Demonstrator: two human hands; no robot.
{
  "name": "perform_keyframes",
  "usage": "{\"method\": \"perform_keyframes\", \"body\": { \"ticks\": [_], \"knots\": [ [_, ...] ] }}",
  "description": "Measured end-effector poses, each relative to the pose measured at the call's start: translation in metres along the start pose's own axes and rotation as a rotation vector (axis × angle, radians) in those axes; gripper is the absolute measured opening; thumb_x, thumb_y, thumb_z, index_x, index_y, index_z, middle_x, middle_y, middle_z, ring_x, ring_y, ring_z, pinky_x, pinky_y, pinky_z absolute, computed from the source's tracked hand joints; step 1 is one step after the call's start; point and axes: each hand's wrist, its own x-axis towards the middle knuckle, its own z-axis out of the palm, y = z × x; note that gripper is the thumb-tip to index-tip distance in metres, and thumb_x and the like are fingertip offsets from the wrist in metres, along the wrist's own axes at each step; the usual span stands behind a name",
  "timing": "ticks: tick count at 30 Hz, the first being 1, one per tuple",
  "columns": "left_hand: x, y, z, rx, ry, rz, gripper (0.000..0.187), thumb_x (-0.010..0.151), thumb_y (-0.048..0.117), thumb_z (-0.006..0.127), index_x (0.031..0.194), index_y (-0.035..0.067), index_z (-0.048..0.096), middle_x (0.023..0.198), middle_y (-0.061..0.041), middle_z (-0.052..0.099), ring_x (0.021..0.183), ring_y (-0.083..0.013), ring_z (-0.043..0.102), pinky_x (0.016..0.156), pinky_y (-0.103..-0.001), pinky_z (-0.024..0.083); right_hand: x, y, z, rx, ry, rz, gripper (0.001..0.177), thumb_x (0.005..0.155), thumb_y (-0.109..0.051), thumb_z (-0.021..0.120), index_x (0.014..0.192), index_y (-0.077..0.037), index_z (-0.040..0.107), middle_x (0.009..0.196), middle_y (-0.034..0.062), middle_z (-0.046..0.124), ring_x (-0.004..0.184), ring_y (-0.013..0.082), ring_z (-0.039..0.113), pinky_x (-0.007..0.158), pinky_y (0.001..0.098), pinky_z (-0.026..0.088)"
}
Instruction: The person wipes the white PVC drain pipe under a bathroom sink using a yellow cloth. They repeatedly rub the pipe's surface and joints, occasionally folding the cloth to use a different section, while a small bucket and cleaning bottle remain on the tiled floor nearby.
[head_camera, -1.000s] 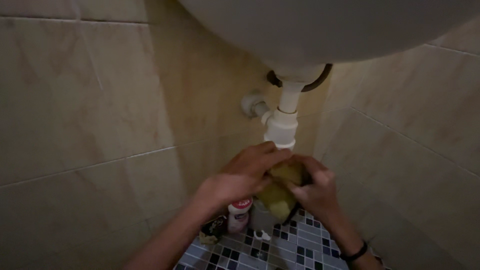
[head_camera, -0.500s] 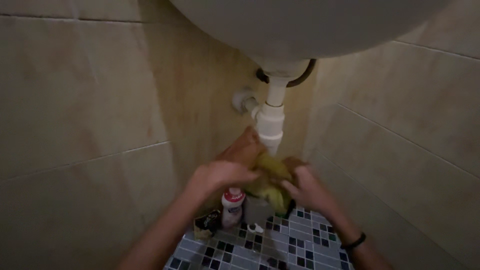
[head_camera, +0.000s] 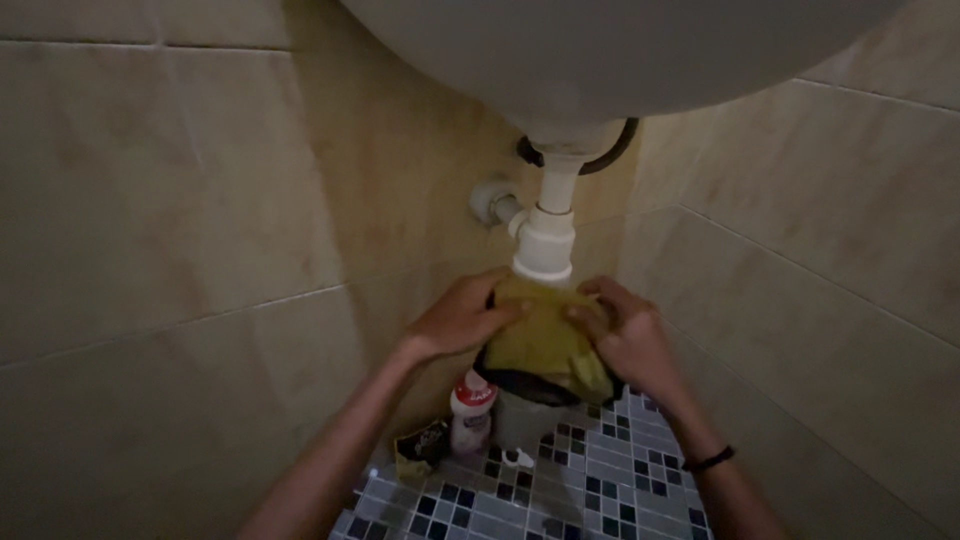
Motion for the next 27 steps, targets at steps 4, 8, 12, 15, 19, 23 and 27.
{"method": "perform_keyframes", "body": {
  "ticks": [4,8,12,15,19,23,27],
  "knots": [
    [0.015,0.006,0.01,0.088,0.265,-0.157,0.038,0.1,0.037,0.062,0.115,0.002,0.064,0.081,-0.018,0.072,0.075,-0.0218,0.069,0.069,-0.038,0.055,0.022,-0.006,-0.005,0.089,0.199,-0.098,0.025,0.096,-0.026,0.069,0.107,-0.003,0.069,0.087,0.0121,0.077,0.077,0.0167,0.074,0.066,0.0328,0.057],
    [0.024,-0.001,0.026,0.126,0.494,-0.035,0.044,0.095,0.037,0.065,0.125,0.005,0.057,0.078,-0.018,0.073,0.069,-0.0285,0.074,0.061,-0.04,0.056,0.043,0.004,0.019,0.041,0.389,-0.107,0.028,0.096,-0.026,0.073,0.097,0.002,0.069,0.077,0.014,0.071,0.066,0.0162,0.063,0.059,0.032,0.049],
    [0.026,-0.03,0.035,0.339,0.565,0.068,0.044,0.096,0.038,0.072,0.122,0.006,0.058,0.081,-0.02,0.073,0.076,-0.0365,0.074,0.06,-0.042,0.056,0.047,0.032,0.061,0.213,0.513,-0.104,0.027,0.104,-0.024,0.066,0.093,0.001,0.068,0.072,0.0104,0.066,0.065,0.0114,0.054,0.057,0.0302,0.044],
    [0.029,-0.054,0.047,0.411,0.671,0.219,0.042,0.094,0.036,0.074,0.12,0.005,0.06,0.083,-0.019,0.072,0.075,-0.0374,0.073,0.06,-0.042,0.056,0.047,0.047,0.069,0.195,0.578,-0.228,0.028,0.106,-0.022,0.066,0.092,0.002,0.064,0.075,0.0083,0.063,0.068,0.01,0.054,0.06,0.0302,0.044],
    [0.03,-0.087,0.059,0.43,0.675,0.296,0.035,0.095,0.028,0.075,0.114,0.002,0.061,0.076,-0.017,0.065,0.065,-0.0358,0.067,0.058,-0.044,0.054,0.042,0.055,0.083,0.171,0.632,-0.198,0.033,0.109,-0.017,0.063,0.082,0.001,0.056,0.067,0.0067,0.048,0.063,0.0125,0.041,0.057,0.0328,0.035],
    [0.025,-0.11,0.061,0.468,0.62,0.312,0.031,0.095,0.024,0.077,0.105,0.003,0.056,0.082,-0.019,0.063,0.074,-0.0408,0.065,0.063,-0.047,0.052,0.032,0.059,0.091,0.136,0.633,-0.209,0.035,0.108,-0.014,0.06,0.078,0.0,0.049,0.065,0.0055,0.041,0.06,0.0134,0.039,0.055,0.0333,0.032],
    [0.017,-0.125,0.062,0.452,0.641,0.416,0.034,0.095,0.018,0.072,0.118,-0.002,0.057,0.097,-0.024,0.066,0.078,-0.0417,0.067,0.066,-0.045,0.055,0.028,0.063,0.099,0.135,0.645,-0.259,0.04,0.108,-0.016,0.062,0.075,0.0,0.044,0.065,0.0077,0.041,0.057,0.0164,0.04,0.056,0.0353,0.033]
  ]
}}
